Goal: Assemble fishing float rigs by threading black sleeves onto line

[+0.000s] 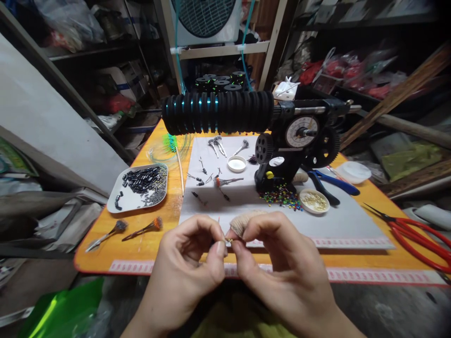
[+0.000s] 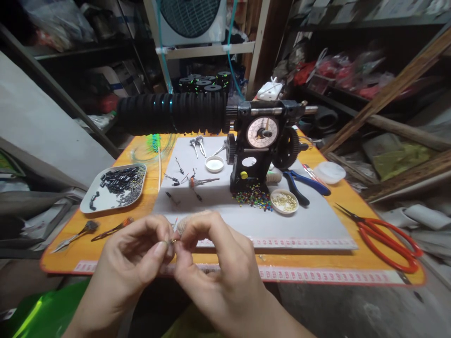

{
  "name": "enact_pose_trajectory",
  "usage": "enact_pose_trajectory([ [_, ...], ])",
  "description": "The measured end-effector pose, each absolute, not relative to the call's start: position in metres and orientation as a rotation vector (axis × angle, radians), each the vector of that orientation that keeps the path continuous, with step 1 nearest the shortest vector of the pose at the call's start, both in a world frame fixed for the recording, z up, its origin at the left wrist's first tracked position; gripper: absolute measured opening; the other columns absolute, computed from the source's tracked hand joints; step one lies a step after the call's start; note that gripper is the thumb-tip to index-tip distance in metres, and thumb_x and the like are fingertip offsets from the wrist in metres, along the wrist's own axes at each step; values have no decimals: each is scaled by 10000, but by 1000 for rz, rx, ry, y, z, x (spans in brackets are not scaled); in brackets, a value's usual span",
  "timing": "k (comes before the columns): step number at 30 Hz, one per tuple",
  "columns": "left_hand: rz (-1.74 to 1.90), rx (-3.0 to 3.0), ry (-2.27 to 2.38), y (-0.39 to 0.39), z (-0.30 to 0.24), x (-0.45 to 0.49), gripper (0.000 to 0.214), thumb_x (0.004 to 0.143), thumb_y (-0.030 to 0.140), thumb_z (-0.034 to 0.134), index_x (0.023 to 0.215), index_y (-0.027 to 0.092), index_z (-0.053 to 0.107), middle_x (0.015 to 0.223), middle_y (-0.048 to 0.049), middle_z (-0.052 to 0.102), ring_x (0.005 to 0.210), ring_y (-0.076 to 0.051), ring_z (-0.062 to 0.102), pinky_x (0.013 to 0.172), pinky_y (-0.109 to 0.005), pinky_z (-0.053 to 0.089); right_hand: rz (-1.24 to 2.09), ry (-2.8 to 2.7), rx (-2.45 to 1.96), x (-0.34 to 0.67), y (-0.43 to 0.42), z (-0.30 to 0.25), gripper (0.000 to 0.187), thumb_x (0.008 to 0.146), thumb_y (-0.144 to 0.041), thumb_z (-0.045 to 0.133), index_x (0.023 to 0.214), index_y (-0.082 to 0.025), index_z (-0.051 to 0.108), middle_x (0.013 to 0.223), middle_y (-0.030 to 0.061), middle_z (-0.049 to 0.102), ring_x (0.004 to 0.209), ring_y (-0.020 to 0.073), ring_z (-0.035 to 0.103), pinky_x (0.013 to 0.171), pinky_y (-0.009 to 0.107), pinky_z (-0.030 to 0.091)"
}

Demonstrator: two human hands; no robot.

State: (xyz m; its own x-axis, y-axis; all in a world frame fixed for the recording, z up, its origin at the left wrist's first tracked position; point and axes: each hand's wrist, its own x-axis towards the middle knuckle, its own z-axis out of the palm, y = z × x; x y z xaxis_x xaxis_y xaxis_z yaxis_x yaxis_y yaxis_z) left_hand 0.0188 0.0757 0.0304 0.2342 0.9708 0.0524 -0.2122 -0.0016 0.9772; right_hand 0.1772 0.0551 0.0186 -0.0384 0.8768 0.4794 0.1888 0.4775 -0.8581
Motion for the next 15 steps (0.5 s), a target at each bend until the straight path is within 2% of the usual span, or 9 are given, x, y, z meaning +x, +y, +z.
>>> enact_pose_trajectory([
  [6, 1045, 1062, 744, 79, 27, 15, 80, 880, 204, 710, 802, 206, 691, 654, 60, 567, 544, -46, 447, 521, -88, 419, 587, -1641, -921, 178, 57, 23, 229, 865, -21, 606, 962, -226, 580, 867, -14, 661, 822, 109, 658, 732, 210, 535],
  [12, 1145, 1125, 847, 72, 31, 24, 146, 850, 92, 685, 791, 224, 706, 781, 40, 679, 701, -72, 614, 622, -94, 490, 476, -1619, -916, 175, 55, 24, 254, 828, 13, 631, 974, -195, 650, 915, 9, 707, 857, 96, 691, 778, 163, 554],
  [15, 1231, 1159, 937, 68, 32, 29, 199, 829, 46, 653, 779, 236, 691, 758, 53, 681, 710, -76, 645, 632, -91, 505, 548, -1583, -947, 176, 52, 23, 291, 830, -4, 638, 1027, -213, 683, 986, 17, 716, 911, 112, 713, 832, 175, 574],
])
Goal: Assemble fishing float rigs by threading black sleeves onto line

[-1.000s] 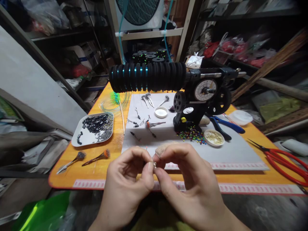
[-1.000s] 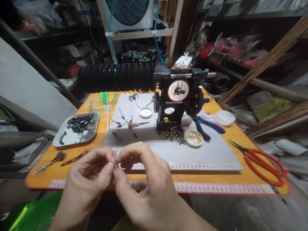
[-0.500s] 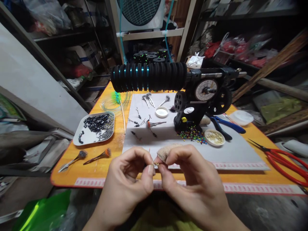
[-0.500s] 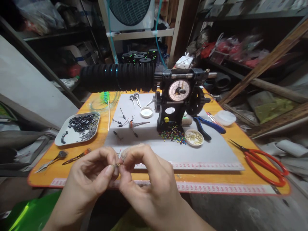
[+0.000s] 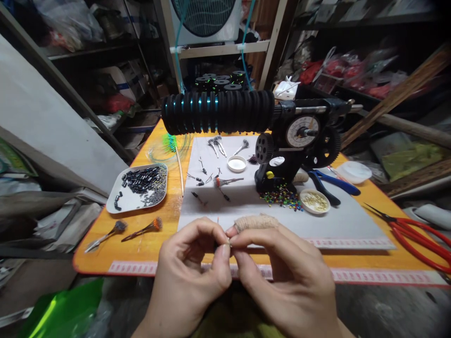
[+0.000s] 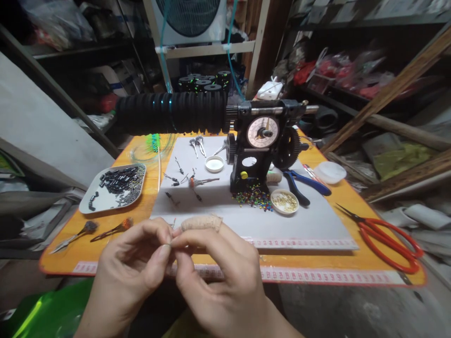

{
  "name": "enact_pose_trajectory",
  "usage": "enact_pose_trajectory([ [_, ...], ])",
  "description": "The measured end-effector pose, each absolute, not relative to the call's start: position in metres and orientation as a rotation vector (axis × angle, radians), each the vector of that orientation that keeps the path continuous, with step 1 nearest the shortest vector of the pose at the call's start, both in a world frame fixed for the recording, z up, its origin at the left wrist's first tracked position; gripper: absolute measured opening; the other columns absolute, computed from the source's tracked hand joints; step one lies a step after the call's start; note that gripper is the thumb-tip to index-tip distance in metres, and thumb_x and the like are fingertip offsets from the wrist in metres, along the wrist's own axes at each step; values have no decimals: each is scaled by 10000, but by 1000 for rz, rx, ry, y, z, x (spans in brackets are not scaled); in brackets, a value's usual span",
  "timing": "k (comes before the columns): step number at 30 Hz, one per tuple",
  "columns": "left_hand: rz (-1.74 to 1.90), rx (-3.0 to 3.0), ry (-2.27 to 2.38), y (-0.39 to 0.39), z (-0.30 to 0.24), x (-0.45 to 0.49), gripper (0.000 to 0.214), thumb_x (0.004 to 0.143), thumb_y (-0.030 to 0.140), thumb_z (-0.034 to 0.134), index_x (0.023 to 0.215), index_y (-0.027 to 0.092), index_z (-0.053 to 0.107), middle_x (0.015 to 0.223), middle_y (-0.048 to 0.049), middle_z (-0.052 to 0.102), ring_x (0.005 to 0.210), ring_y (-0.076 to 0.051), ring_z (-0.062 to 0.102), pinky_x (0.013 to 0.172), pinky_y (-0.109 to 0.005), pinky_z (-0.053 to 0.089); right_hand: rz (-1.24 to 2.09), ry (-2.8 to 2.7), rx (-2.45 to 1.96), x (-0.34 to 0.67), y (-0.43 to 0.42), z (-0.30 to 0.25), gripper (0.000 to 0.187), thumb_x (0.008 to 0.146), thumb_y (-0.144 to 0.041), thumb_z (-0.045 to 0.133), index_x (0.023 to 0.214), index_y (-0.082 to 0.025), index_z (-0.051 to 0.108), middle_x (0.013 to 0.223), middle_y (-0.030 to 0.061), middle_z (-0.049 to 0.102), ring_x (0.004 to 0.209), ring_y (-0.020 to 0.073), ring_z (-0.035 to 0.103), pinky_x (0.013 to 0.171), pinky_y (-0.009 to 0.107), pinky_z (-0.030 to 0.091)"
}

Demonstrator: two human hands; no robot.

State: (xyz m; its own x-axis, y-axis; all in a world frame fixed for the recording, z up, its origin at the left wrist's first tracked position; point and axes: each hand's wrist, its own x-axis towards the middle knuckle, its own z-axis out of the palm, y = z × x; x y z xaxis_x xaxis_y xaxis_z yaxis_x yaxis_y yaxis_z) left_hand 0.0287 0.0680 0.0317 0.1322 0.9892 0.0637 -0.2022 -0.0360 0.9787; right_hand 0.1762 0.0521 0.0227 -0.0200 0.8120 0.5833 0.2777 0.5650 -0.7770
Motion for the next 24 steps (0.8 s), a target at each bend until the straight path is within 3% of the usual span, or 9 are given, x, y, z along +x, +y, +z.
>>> enact_pose_trajectory([
  [3, 1292, 1332, 1012, 66, 30, 29, 221, 812, 37, 654, 769, 252, 682, 727, 69, 660, 684, -71, 644, 636, -89, 517, 650, -1548, -977, 178, 51, 22, 241, 847, -59, 668, 1011, -232, 705, 992, 15, 729, 928, 134, 728, 862, 205, 586],
  [8, 1301, 1601, 1068, 62, 25, 23, 196, 823, 66, 679, 815, 259, 710, 771, 31, 694, 725, -114, 675, 637, -138, 552, 694, -1485, -996, 180, 52, 20, 165, 850, -59, 661, 899, -212, 699, 896, 15, 726, 860, 133, 709, 756, 196, 584],
  [11, 1331, 1541, 1129, 58, 23, 24, 172, 822, 92, 686, 795, 259, 718, 772, 12, 703, 752, -133, 681, 551, -129, 510, 742, -1474, -1019, 182, 50, 18, 158, 860, -61, 645, 893, -209, 691, 892, 22, 718, 848, 142, 698, 727, 208, 582],
  [15, 1305, 1446, 1217, 54, 23, 28, 158, 821, 127, 679, 755, 267, 711, 742, 24, 694, 744, -127, 670, 586, -144, 501, 792, -1482, -1042, 186, 49, 16, 143, 874, -76, 631, 889, -212, 673, 897, 22, 701, 835, 144, 682, 712, 220, 572],
  [19, 1231, 1578, 1200, 59, 25, 26, 195, 825, 128, 693, 899, 299, 751, 783, 19, 721, 690, -122, 671, 507, -146, 467, 810, -1533, -1081, 189, 49, 16, 107, 900, -110, 616, 900, -209, 658, 876, 20, 664, 816, 144, 656, 683, 227, 548],
  [24, 1157, 2163, 1014, 70, 29, 18, 206, 826, 35, 676, 923, 212, 714, 743, -5, 720, 642, -114, 681, 558, -157, 525, 875, -1578, -1087, 192, 47, 18, 101, 926, -122, 574, 895, -197, 633, 844, 16, 626, 762, 127, 619, 604, 194, 508],
])
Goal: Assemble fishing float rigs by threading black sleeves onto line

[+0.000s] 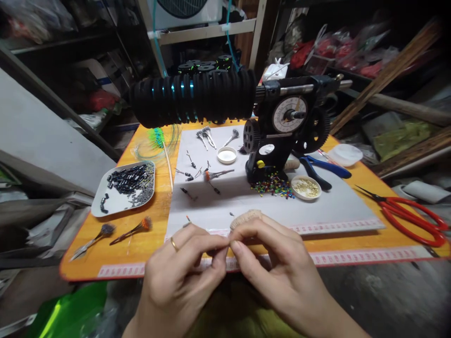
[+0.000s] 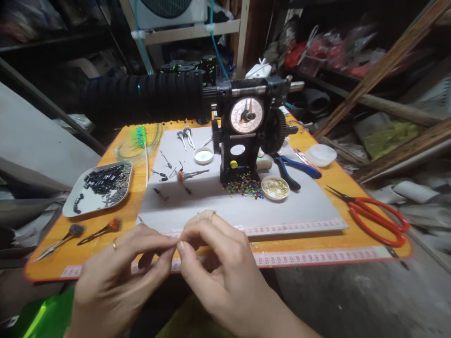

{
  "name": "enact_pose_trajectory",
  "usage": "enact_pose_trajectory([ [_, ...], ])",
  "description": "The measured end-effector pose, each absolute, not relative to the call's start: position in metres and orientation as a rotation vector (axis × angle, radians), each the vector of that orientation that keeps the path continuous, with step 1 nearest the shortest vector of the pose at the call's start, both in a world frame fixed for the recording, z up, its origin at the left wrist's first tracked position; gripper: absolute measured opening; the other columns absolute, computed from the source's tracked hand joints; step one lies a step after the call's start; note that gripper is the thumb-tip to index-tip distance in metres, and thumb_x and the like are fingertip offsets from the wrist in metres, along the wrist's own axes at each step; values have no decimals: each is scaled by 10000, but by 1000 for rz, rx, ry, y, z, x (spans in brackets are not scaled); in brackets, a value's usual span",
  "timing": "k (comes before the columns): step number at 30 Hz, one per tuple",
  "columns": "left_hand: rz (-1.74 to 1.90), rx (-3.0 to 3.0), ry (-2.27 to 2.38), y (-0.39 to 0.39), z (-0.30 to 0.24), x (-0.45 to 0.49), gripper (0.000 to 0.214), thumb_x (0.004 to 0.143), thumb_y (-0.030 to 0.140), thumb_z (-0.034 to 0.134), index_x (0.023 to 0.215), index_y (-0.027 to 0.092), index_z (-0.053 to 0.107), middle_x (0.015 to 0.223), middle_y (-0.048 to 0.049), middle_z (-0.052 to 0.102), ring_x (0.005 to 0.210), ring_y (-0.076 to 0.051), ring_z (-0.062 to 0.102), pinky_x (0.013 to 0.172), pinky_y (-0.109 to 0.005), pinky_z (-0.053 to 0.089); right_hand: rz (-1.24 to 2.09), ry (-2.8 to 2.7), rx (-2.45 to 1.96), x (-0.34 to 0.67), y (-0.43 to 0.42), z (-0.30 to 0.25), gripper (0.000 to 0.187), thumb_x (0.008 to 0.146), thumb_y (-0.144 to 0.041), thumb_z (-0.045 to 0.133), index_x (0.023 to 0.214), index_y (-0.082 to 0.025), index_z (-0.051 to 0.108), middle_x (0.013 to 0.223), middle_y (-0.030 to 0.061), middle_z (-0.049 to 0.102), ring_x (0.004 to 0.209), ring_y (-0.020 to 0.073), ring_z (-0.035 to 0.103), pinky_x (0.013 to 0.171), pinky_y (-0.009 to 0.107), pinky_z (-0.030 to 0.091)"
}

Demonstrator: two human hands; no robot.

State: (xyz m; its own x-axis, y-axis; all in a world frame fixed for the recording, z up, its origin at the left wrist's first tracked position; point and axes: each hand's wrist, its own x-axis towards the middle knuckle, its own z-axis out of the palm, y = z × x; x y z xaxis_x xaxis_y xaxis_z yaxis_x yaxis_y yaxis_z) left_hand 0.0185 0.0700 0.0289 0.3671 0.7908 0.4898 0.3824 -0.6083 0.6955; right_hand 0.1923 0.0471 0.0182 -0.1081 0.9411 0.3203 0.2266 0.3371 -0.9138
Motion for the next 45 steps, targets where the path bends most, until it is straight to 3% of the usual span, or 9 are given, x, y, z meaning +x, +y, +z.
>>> enact_pose_trajectory([
  [5, 1077, 2546, 970, 70, 24, 14, 243, 837, 28, 678, 1009, 195, 639, 820, -31, 749, 731, -139, 709, 705, -208, 566, 866, -1621, -1092, 196, 45, 19, 117, 925, -104, 545, 883, -202, 593, 818, 2, 591, 743, 126, 591, 612, 212, 483],
  [9, 1187, 2443, 1043, 66, 15, 17, 291, 818, 13, 684, 996, 234, 618, 862, -21, 766, 767, -155, 738, 749, -236, 594, 889, -1594, -1088, 196, 43, 18, 109, 935, -127, 539, 877, -211, 578, 824, -1, 594, 756, 132, 588, 639, 234, 475],
  [13, 1334, 2094, 1060, 60, 8, 23, 320, 785, -8, 706, 971, 247, 651, 931, -25, 770, 841, -175, 757, 704, -228, 614, 926, -1553, -1080, 193, 44, 18, 101, 936, -133, 549, 899, -216, 594, 857, 3, 615, 789, 136, 599, 662, 235, 478],
  [18, 1447, 1846, 1070, 57, 7, 29, 324, 777, -39, 694, 926, 249, 696, 925, -3, 745, 868, -163, 724, 788, -261, 593, 924, -1497, -1057, 189, 45, 20, 113, 907, -112, 567, 891, -217, 606, 864, 3, 622, 789, 133, 609, 633, 214, 487],
  [22, 1524, 1783, 1078, 58, 10, 33, 304, 770, -49, 680, 865, 239, 704, 887, 12, 681, 826, -127, 665, 725, -201, 549, 941, -1487, -1052, 187, 44, 23, 106, 898, -114, 570, 890, -210, 612, 850, -1, 615, 788, 128, 610, 649, 213, 490],
  [26, 1514, 1645, 1070, 57, 13, 36, 276, 773, -26, 686, 826, 244, 707, 867, 19, 625, 806, -112, 620, 681, -164, 527, 961, -1491, -1027, 187, 44, 25, 110, 900, -105, 567, 892, -203, 615, 845, -8, 611, 791, 116, 600, 686, 213, 479],
  [35, 1416, 1392, 1051, 56, 12, 38, 183, 762, 74, 763, 723, 246, 713, 894, -3, 640, 805, -141, 645, 716, -220, 563, 1294, -1391, -912, 188, 48, 27, 88, 951, -196, 569, 882, -206, 623, 896, 20, 620, 819, 140, 607, 653, 219, 511],
  [43, 1518, 1574, 998, 53, 8, 33, 283, 796, -34, 671, 859, 239, 714, 836, 16, 707, 809, -116, 660, 723, -170, 551, 713, -1719, -1116, 195, 46, 22, 166, 927, -143, 624, 780, -187, 560, 737, -9, 567, 690, 126, 564, 594, 244, 458],
  [45, 1504, 1516, 995, 54, 11, 32, 285, 789, -39, 670, 840, 237, 711, 808, 22, 685, 790, -111, 651, 691, -153, 543, 648, -1744, -1076, 197, 45, 22, 98, 910, -113, 641, 856, -183, 597, 792, 4, 612, 733, 134, 607, 638, 249, 498],
])
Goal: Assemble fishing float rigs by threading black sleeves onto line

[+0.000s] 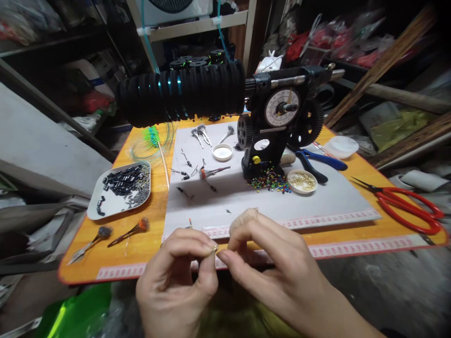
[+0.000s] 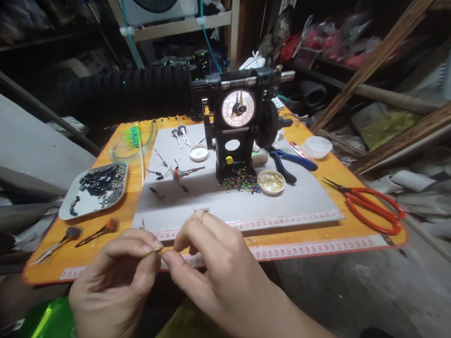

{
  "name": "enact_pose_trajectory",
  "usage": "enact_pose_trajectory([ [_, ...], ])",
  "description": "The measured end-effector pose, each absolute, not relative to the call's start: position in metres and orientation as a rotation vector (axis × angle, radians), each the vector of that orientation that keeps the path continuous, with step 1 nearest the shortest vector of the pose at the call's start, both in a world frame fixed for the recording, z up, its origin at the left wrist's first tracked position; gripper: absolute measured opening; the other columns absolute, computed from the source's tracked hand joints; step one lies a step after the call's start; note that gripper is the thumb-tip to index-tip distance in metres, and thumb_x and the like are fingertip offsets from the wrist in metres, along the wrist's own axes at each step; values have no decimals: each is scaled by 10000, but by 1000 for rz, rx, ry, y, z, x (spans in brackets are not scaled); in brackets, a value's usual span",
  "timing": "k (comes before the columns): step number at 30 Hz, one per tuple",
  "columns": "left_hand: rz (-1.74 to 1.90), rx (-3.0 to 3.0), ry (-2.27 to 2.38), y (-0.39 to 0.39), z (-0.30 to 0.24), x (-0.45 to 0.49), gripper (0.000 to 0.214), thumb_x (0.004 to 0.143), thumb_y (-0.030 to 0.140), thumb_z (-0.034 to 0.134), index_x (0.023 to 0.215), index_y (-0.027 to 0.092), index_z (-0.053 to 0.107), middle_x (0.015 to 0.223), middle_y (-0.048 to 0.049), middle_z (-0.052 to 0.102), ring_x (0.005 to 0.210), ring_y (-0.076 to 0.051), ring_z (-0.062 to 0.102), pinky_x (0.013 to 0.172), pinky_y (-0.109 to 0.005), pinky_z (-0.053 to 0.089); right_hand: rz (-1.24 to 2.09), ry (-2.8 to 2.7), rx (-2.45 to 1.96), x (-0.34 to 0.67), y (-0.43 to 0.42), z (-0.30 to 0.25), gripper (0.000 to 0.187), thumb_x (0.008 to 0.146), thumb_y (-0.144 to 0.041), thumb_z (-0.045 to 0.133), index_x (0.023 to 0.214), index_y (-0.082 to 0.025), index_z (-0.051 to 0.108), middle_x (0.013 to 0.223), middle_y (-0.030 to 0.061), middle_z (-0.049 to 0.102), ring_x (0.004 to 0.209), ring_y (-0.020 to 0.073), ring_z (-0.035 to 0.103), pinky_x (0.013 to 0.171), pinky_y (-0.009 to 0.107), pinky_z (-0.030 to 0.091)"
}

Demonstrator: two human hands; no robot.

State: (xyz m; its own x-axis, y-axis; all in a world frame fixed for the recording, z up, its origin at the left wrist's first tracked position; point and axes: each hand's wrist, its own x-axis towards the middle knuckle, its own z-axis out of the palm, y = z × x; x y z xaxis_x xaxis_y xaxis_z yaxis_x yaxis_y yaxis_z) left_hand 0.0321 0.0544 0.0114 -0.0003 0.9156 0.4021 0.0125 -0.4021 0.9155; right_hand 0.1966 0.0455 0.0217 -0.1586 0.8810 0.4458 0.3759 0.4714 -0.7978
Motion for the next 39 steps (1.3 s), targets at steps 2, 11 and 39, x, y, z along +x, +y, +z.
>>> enact_pose_trajectory([
  [2, 1437, 1418, 986, 55, 16, 33, 268, 794, -23, 677, 811, 242, 712, 794, 24, 674, 770, -111, 650, 672, -154, 545, 635, -1735, -1002, 198, 46, 23, 156, 907, -97, 654, 1035, -186, 649, 932, 37, 677, 849, 151, 667, 723, 248, 553],
  [11, 1362, 1085, 964, 54, 22, 37, 188, 779, 51, 740, 712, 222, 697, 773, 32, 656, 705, -89, 646, 647, -139, 532, 610, -1732, -847, 200, 50, 27, 243, 907, 4, 622, 1065, -145, 732, 927, 67, 721, 844, 123, 709, 755, 181, 585],
  [39, 1087, 2469, 1179, 78, -1, 15, 202, 825, -37, 680, 905, 148, 656, 868, -42, 670, 866, -172, 535, 798, -314, 459, 256, -1838, -1166, 208, 51, -3, 98, 877, -15, 595, 866, -96, 649, 765, 58, 617, 742, 155, 561, 668, 279, 474],
])
